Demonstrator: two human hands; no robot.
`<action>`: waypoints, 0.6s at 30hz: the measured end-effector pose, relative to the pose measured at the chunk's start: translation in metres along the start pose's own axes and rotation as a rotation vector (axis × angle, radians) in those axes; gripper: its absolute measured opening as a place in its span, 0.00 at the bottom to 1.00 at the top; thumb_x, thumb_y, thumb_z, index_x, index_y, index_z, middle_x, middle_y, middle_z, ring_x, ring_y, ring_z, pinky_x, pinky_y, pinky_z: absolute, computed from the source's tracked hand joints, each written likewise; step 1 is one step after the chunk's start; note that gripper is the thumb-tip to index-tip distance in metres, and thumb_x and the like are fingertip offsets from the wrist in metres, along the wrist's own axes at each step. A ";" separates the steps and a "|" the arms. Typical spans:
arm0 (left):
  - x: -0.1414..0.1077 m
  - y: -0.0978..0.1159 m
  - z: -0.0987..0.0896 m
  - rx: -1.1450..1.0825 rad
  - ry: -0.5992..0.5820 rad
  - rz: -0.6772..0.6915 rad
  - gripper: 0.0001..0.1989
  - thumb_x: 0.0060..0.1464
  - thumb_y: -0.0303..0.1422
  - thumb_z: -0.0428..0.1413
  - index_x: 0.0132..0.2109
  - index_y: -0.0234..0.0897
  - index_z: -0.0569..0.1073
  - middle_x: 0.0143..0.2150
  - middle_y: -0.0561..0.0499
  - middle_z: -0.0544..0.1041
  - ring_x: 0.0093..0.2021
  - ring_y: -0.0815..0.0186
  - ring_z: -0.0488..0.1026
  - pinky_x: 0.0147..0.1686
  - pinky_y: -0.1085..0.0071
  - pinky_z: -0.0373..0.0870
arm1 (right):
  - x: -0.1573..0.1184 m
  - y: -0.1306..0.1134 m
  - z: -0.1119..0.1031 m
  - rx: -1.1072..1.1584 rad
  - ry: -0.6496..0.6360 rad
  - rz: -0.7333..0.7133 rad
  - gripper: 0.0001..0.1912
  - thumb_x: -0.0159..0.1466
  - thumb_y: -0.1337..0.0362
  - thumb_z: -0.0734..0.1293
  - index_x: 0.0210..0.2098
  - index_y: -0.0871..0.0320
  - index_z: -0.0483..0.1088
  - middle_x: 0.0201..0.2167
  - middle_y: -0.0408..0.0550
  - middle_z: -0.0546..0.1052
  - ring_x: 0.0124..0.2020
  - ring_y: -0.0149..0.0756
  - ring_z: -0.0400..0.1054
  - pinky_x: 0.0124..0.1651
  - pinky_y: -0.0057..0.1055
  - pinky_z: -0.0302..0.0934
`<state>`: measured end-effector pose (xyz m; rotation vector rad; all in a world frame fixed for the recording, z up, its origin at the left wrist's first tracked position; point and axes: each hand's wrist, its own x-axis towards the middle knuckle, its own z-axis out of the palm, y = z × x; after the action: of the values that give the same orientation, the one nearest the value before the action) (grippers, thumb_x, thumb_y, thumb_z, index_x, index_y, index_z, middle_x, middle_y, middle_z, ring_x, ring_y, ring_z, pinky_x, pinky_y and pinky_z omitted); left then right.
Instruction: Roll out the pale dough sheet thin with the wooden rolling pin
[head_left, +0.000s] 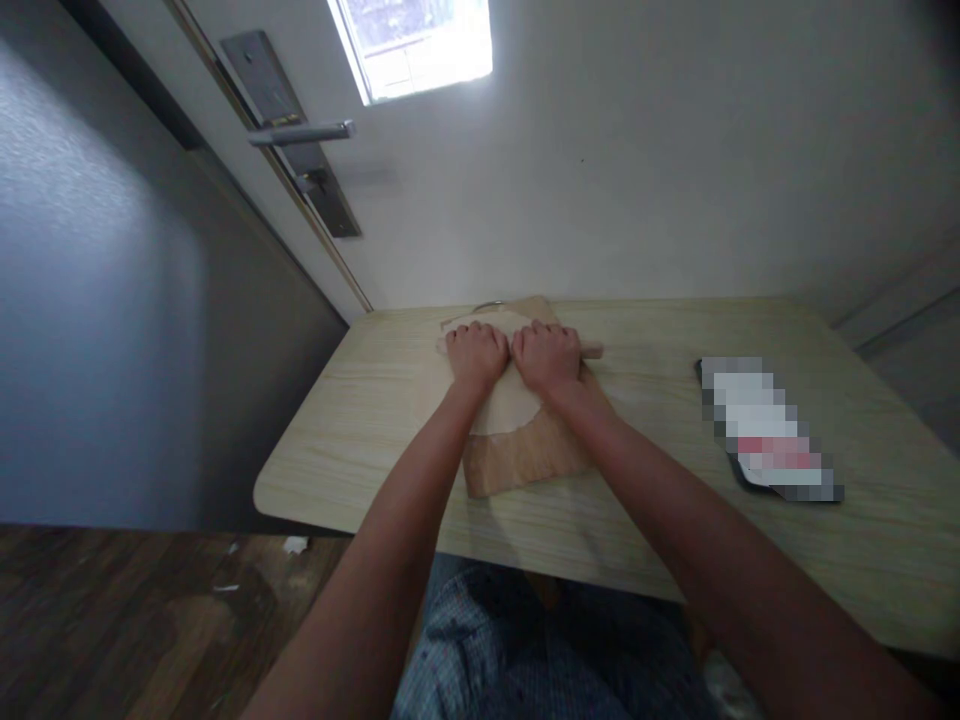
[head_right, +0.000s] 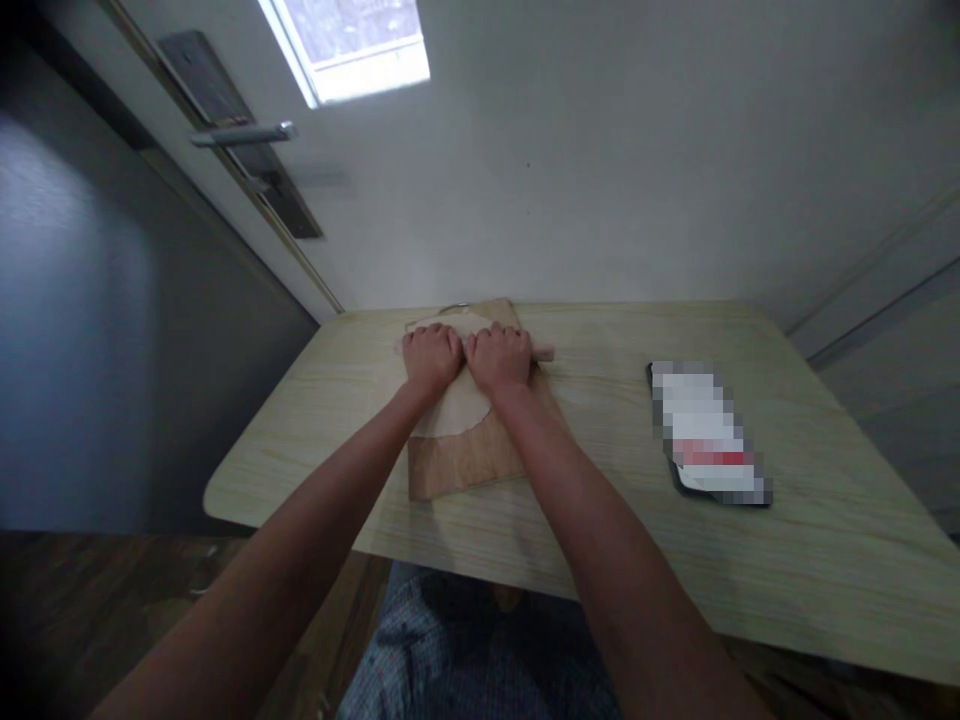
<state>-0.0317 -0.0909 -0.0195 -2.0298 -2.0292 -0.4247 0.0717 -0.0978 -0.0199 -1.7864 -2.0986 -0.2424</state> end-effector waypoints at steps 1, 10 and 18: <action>0.000 0.000 0.000 0.002 0.005 0.004 0.21 0.56 0.33 0.36 0.38 0.30 0.72 0.40 0.40 0.73 0.41 0.56 0.67 0.40 0.61 0.56 | 0.000 0.000 0.000 -0.002 0.000 -0.001 0.23 0.63 0.62 0.47 0.36 0.63 0.71 0.38 0.54 0.73 0.39 0.39 0.63 0.40 0.35 0.47; 0.004 0.000 0.004 0.015 0.032 0.011 0.21 0.56 0.33 0.36 0.37 0.31 0.73 0.39 0.42 0.74 0.40 0.58 0.69 0.40 0.62 0.57 | 0.004 0.001 0.002 0.013 -0.010 0.005 0.23 0.63 0.62 0.47 0.36 0.64 0.71 0.38 0.55 0.73 0.38 0.40 0.64 0.40 0.36 0.47; 0.016 0.001 0.007 -0.024 -0.005 0.007 0.22 0.55 0.32 0.35 0.37 0.29 0.73 0.39 0.40 0.74 0.40 0.58 0.70 0.44 0.61 0.55 | 0.016 0.003 0.005 0.026 -0.036 0.004 0.24 0.63 0.63 0.46 0.38 0.65 0.71 0.38 0.57 0.73 0.39 0.40 0.65 0.39 0.36 0.50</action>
<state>-0.0310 -0.0737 -0.0207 -2.0538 -2.0286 -0.4451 0.0719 -0.0805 -0.0188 -1.7930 -2.1128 -0.1820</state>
